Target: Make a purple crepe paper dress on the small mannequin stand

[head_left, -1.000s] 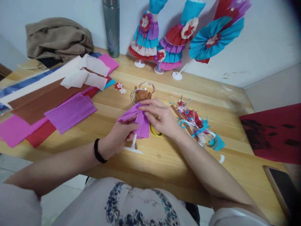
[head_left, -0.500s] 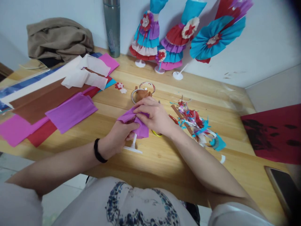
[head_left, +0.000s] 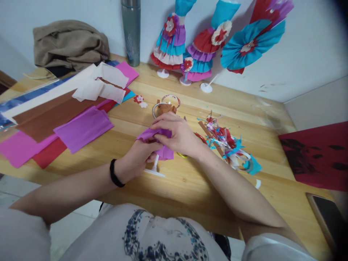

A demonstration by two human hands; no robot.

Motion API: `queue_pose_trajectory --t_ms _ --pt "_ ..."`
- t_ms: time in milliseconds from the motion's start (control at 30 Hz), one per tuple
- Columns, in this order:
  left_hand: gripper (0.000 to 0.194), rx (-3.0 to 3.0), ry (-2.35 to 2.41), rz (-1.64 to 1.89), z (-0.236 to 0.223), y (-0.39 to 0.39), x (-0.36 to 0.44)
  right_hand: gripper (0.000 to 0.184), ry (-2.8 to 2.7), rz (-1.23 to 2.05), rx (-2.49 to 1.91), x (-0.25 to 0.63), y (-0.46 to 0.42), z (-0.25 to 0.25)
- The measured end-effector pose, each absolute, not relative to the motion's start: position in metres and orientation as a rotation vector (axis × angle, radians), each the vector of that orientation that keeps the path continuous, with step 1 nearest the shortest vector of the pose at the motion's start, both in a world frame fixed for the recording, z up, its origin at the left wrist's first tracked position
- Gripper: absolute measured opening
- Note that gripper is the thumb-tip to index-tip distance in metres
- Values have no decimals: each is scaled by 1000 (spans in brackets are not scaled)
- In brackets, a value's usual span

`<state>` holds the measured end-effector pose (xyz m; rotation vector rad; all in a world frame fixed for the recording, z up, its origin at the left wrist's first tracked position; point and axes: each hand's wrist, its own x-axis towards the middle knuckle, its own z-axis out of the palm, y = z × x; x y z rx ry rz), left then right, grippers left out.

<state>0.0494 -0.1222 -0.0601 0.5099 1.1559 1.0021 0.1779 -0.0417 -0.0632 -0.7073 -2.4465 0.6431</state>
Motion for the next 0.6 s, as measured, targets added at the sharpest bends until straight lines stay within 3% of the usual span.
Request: queue_pose_trajectory --t_ms 133,600 --pt "21 507 1159 1001 -60 -123 49 21 -2481 567 -718 172 -43 -61" --pt "22 491 1183 983 -54 -123 51 17 -2422 1112 -908 173 -23 -41"
